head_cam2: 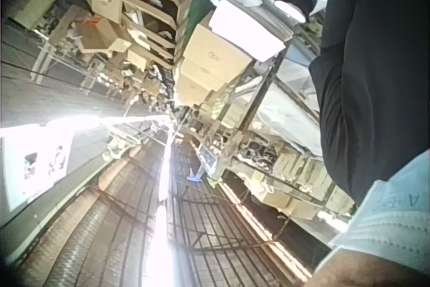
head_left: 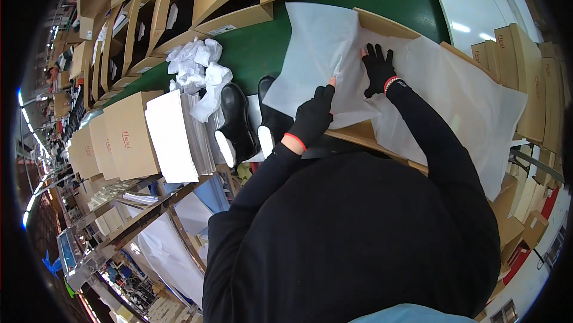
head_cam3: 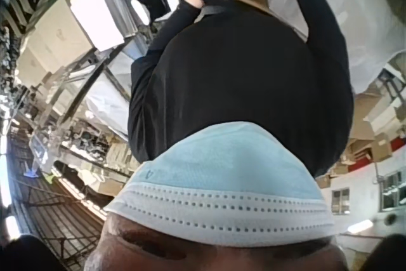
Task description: The person places a pair of black shoes into a cardboard box lined with white tissue paper. They add crumpled white paper for padding, fold the tissue over the shoes, and close the box. This process is repeated for multiple pairs of shoes throughout the video.
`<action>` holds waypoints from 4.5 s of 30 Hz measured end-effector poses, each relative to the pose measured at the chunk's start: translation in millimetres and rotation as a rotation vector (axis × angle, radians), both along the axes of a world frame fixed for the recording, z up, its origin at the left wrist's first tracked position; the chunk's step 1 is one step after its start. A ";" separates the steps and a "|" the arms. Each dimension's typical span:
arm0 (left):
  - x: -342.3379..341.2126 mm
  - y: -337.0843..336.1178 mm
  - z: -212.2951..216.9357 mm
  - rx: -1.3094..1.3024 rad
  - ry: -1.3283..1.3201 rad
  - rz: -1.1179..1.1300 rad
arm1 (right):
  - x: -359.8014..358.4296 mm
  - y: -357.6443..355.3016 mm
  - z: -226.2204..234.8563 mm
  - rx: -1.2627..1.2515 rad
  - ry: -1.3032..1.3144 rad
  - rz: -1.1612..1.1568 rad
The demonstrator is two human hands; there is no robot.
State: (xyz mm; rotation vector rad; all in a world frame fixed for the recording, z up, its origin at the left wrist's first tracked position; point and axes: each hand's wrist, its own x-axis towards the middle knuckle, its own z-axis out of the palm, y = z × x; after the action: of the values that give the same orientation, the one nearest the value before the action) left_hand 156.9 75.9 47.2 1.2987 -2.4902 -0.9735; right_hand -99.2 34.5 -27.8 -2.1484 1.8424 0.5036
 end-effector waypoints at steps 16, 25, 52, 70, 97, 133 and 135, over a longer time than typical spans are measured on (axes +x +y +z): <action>51.2 84.2 41.0 0.038 0.253 0.475 | 33.7 72.7 7.7 -0.091 -0.112 0.097; 227.2 153.4 -7.0 -0.168 -0.004 0.848 | 59.2 73.9 8.4 -0.148 -0.237 0.084; 22.2 10.8 97.8 0.263 0.541 0.425 | -1.0 102.9 132.4 0.555 -1.712 -0.550; 7.4 35.1 -6.3 0.165 0.132 0.159 | 38.1 48.2 -44.3 0.570 -2.192 -1.332; 58.0 18.6 87.4 0.359 0.807 0.477 | 65.0 110.6 97.8 0.288 -1.995 -0.461; -22.8 73.6 0.1 -0.367 -0.202 -0.315 | -28.2 33.8 -2.2 -0.251 -0.423 0.057; -21.7 70.8 -19.2 -0.389 -0.259 -0.295 | -26.1 32.0 -0.4 -0.246 -0.415 0.032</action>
State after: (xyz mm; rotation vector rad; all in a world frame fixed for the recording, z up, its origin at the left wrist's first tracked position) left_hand 135.2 146.7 27.9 1.0072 -2.9330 -0.3438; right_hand -125.3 66.5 -28.1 -2.2242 1.7043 -0.1678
